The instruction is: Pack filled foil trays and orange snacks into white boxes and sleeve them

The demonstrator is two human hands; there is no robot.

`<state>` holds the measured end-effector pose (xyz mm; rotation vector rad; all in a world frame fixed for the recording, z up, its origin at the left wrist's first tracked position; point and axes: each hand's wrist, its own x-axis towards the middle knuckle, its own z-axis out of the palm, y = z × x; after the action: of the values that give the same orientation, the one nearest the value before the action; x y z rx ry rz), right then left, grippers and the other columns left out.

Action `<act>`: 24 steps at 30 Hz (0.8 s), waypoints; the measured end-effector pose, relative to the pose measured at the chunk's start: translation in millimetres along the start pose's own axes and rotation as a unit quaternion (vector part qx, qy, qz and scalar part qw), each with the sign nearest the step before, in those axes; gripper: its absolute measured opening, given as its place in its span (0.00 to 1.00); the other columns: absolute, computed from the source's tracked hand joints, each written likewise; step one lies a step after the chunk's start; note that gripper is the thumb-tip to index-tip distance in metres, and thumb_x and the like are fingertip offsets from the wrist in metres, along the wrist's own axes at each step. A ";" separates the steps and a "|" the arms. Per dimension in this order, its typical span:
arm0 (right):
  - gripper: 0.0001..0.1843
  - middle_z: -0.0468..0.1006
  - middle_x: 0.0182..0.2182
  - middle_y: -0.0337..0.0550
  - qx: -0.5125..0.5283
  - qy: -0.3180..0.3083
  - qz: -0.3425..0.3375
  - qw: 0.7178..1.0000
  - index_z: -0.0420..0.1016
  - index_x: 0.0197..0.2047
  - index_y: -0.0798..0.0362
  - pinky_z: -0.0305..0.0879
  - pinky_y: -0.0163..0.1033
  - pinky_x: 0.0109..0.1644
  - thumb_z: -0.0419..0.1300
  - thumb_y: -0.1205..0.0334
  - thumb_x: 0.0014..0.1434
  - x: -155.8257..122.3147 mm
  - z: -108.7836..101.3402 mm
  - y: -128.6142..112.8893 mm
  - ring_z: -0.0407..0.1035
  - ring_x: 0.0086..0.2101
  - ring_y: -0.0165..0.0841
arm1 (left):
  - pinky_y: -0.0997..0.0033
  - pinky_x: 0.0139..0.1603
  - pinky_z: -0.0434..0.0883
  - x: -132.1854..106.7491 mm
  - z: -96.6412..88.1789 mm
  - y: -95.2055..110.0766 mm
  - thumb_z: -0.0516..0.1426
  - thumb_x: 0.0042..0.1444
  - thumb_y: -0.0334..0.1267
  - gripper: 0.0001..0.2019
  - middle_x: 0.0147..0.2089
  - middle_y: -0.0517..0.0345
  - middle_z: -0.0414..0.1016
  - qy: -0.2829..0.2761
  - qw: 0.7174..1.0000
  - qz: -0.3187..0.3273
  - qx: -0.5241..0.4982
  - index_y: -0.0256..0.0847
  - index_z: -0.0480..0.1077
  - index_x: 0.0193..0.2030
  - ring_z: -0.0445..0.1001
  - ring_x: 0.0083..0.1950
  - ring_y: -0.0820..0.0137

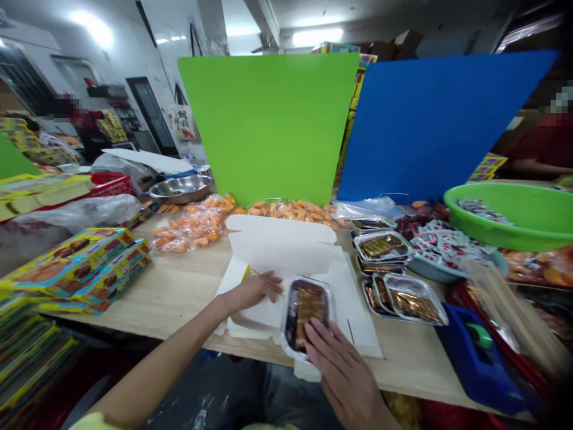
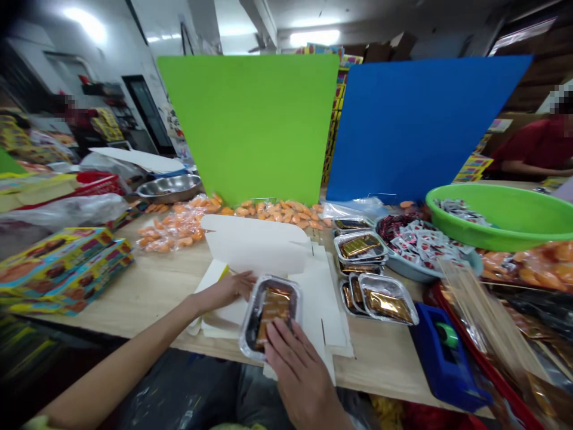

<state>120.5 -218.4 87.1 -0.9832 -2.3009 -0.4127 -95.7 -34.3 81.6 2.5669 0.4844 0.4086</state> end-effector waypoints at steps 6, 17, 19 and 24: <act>0.21 0.62 0.56 0.48 0.060 -0.047 -0.001 0.997 0.66 0.50 0.61 0.52 0.52 0.60 0.45 0.76 0.54 44.3 55.1 6.8 0.50 0.58 0.38 | 0.63 0.56 0.62 -18.1 -23.1 1.4 0.52 0.53 0.32 0.15 0.54 0.51 0.69 0.059 0.992 -0.088 0.071 0.42 0.69 0.48 0.66 0.53 0.64; 0.20 0.69 0.51 0.47 0.107 -0.091 0.156 0.978 0.68 0.49 0.54 0.47 0.49 0.61 0.54 0.52 0.56 40.1 78.9 3.8 0.57 0.54 0.38 | 0.56 0.60 0.59 -67.0 0.3 -26.7 0.46 0.53 0.27 0.19 0.55 0.51 0.68 0.147 0.971 -0.170 0.077 0.40 0.68 0.50 0.58 0.61 0.66; 0.18 0.69 0.51 0.44 0.124 -0.075 0.107 0.984 0.66 0.50 0.52 0.43 0.48 0.62 0.53 0.55 0.57 45.5 72.5 10.6 0.58 0.54 0.35 | 0.55 0.61 0.59 -77.6 0.4 -34.2 0.46 0.50 0.26 0.21 0.55 0.52 0.67 0.189 0.962 -0.180 0.080 0.40 0.69 0.48 0.60 0.60 0.66; 0.15 0.69 0.49 0.46 0.159 0.067 0.204 0.964 0.63 0.51 0.52 0.55 0.44 0.56 0.48 0.64 0.60 67.6 71.9 60.1 0.61 0.51 0.32 | 0.58 0.57 0.64 -104.9 -16.2 -53.9 0.48 0.45 0.29 0.19 0.51 0.53 0.72 0.248 0.933 -0.248 0.082 0.42 0.73 0.42 0.66 0.56 0.64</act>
<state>98.7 -105.4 77.1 -1.1839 -1.8995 0.0591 -209.2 -26.5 46.8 2.3526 1.3604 0.8559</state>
